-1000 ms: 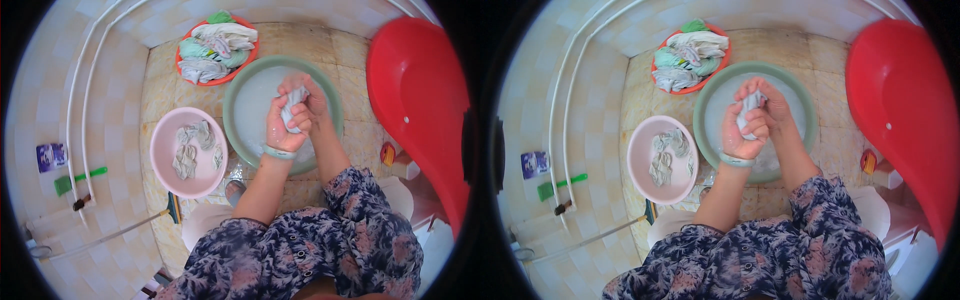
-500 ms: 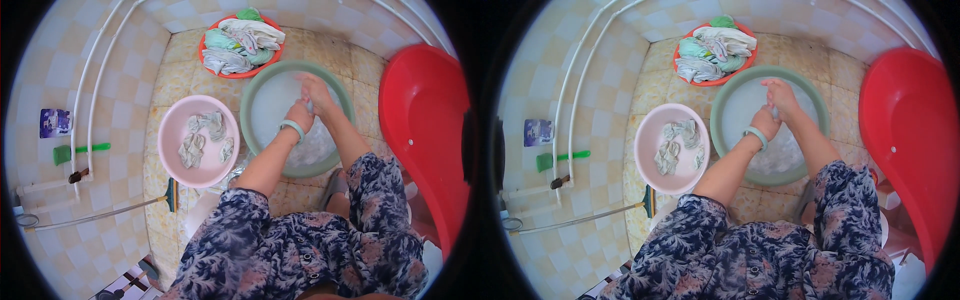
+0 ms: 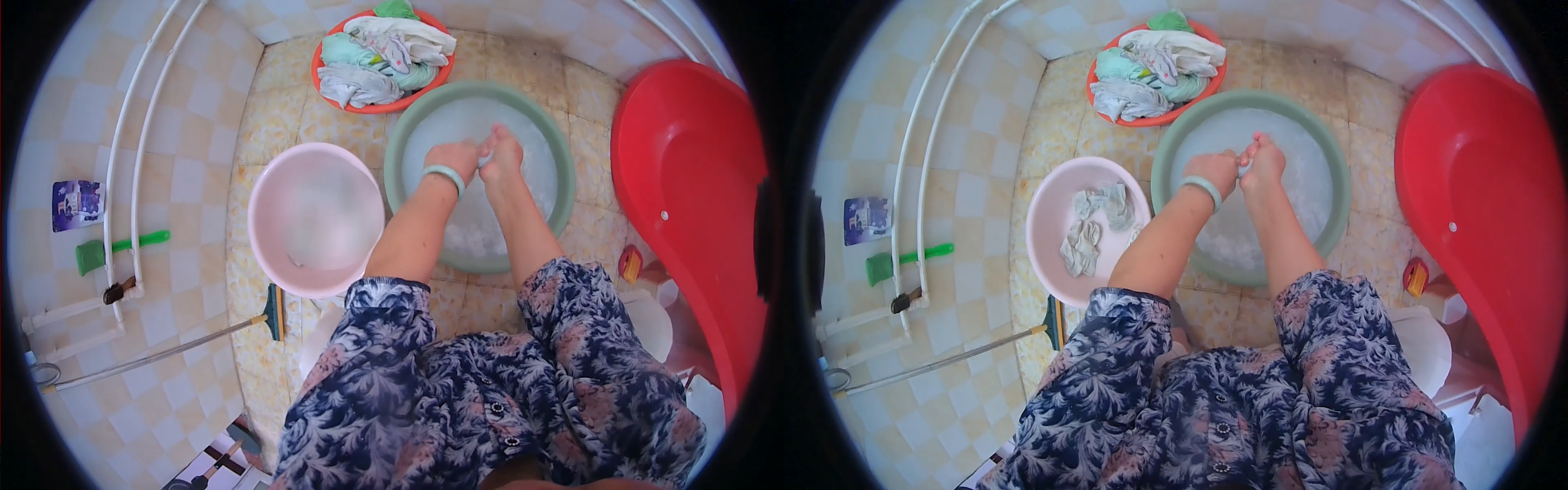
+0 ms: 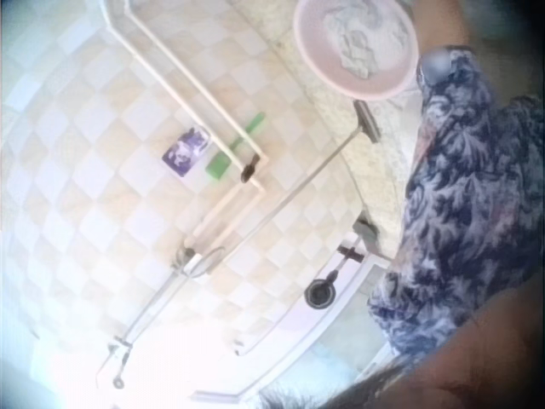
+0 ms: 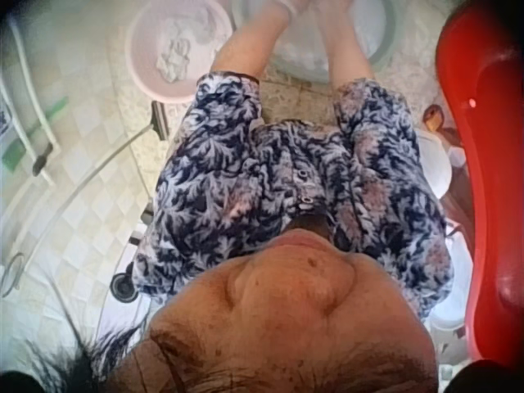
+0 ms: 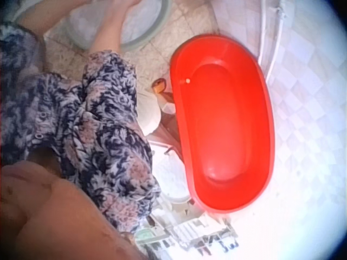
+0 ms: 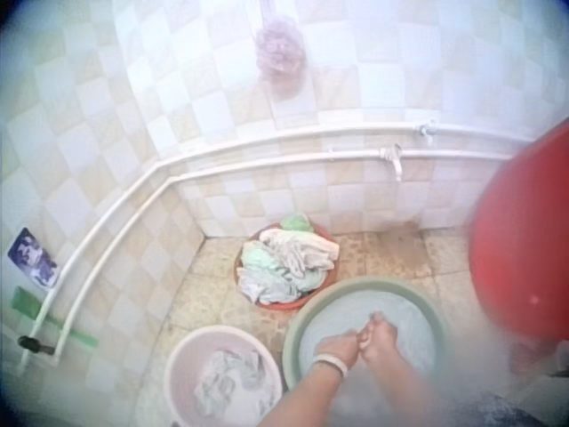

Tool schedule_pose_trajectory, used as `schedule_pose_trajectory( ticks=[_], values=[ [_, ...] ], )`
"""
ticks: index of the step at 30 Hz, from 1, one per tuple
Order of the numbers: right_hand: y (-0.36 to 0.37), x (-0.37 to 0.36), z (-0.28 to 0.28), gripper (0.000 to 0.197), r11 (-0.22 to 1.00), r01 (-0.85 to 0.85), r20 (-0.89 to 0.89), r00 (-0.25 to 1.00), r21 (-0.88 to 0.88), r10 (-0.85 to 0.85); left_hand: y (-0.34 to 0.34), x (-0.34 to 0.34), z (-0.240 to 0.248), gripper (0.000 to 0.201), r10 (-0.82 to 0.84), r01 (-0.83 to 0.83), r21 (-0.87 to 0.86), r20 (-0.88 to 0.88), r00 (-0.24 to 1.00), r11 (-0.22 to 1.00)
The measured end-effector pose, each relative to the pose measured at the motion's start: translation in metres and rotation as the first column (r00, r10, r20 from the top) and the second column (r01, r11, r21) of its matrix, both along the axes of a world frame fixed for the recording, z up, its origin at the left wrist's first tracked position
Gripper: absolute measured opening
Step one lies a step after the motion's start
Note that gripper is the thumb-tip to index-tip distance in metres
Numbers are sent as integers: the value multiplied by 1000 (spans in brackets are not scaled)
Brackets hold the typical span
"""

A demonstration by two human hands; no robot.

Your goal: The person washes clothes by hand, scrubbing them in a basin of soapy water and moving them to another basin.

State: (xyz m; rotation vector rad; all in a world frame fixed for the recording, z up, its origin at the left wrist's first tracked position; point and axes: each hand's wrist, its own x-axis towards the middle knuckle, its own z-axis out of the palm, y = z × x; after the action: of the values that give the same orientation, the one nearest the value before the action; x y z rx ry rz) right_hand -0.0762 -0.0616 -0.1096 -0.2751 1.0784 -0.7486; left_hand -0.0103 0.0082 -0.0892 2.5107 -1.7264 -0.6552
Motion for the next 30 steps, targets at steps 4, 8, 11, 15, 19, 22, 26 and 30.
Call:
schedule_pose_trajectory(
  ticks=[4,8,11,15,19,22,26,30],
  values=[
    [-3,-4,-19,15,998,-60,-57,996,30,62,8,-12,-21,22,155,-156,2,-114,981,988],
    [-14,-14,-29,22,986,-165,3,986,-9,165,20,5,-22,35,250,-287,55,-663,705,956],
    [-20,-21,-27,25,966,-241,-72,969,-94,235,30,33,2,39,256,-254,162,-881,399,953],
    [-16,-33,-19,26,897,-424,-134,903,-123,409,55,75,19,31,222,-566,133,-971,91,814],
    [-5,-41,-21,24,880,-462,-100,886,-105,453,56,142,22,34,307,-914,16,-944,120,405],
    [-1,-41,-9,22,875,-472,-116,880,-109,460,37,201,-5,43,360,-817,-432,-745,562,383],
    [4,-46,-10,16,848,-517,-155,853,-119,498,5,219,-14,59,519,-665,-688,-471,714,291],
    [14,-53,-11,16,831,-551,-156,829,-72,536,3,234,-64,64,531,-570,-440,-221,818,694]
  ],
)
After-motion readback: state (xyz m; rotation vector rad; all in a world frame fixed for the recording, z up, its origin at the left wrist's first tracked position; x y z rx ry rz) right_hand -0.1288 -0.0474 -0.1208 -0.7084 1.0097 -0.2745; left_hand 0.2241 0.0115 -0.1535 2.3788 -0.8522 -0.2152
